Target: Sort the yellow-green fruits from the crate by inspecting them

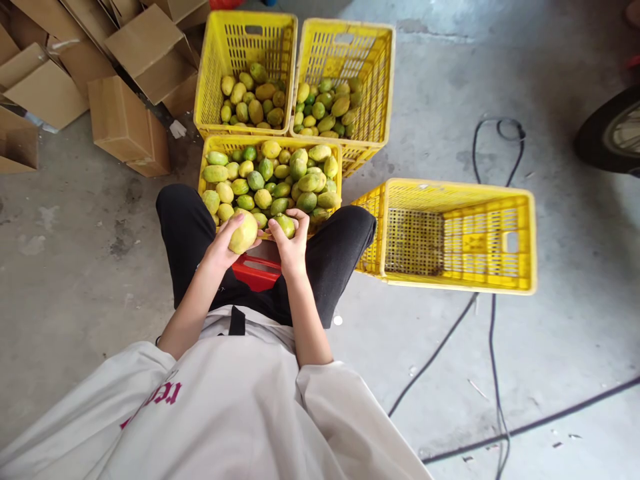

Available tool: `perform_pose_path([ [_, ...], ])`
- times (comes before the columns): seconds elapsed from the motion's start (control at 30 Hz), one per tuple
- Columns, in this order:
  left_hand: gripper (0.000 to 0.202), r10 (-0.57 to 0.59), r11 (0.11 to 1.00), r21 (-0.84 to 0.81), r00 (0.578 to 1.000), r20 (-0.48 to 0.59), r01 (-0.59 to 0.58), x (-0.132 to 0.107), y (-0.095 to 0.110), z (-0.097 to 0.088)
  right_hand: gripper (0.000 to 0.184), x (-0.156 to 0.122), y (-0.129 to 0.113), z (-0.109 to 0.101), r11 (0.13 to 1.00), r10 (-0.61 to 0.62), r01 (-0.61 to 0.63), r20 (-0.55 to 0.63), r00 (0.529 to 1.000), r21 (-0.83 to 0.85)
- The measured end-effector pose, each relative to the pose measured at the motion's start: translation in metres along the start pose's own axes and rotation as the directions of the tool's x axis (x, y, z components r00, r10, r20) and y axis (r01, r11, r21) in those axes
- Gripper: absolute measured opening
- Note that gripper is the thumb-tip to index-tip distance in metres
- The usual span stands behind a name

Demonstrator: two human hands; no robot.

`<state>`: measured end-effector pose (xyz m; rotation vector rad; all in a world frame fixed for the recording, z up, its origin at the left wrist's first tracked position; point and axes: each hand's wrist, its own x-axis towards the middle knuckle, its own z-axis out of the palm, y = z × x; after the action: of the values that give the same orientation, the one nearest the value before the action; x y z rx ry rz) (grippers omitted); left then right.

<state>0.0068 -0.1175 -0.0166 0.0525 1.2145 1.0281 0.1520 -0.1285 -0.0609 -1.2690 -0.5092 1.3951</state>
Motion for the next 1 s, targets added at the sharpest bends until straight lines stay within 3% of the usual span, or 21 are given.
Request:
perform_pose_path([
  [0.1, 0.019, 0.008, 0.999, -0.040, 1.000, -0.009, -0.008, 0.002, 0.000, 0.001, 0.062, 0.000, 0.002, 0.000, 1.000, -0.014, 0.013, -0.045, 0.999, -0.010],
  [0.27, 0.043, -0.048, 0.996, -0.078, 0.999, -0.005, 0.047, 0.005, 0.005, 0.001, 0.056, 0.004, 0.008, -0.001, 0.999, 0.013, -0.014, -0.009, 1.000, -0.032],
  [0.53, 0.049, -0.089, 0.995, -0.045, 0.996, 0.009, 0.089, 0.015, -0.002, -0.006, 0.057, 0.009, 0.013, -0.003, 0.997, -0.047, 0.048, 0.035, 0.998, -0.052],
  [0.83, 0.028, -0.046, 0.998, 0.047, 0.998, 0.038, 0.044, 0.003, 0.003, -0.002, 0.065, 0.005, 0.010, 0.001, 0.995, -0.065, 0.061, -0.051, 0.997, -0.074],
  [1.0, 0.028, -0.108, 0.994, 0.000, 0.994, -0.033, 0.108, 0.004, 0.002, 0.002, 0.062, 0.009, 0.013, 0.000, 0.990, -0.061, 0.056, -0.031, 0.998, -0.127],
])
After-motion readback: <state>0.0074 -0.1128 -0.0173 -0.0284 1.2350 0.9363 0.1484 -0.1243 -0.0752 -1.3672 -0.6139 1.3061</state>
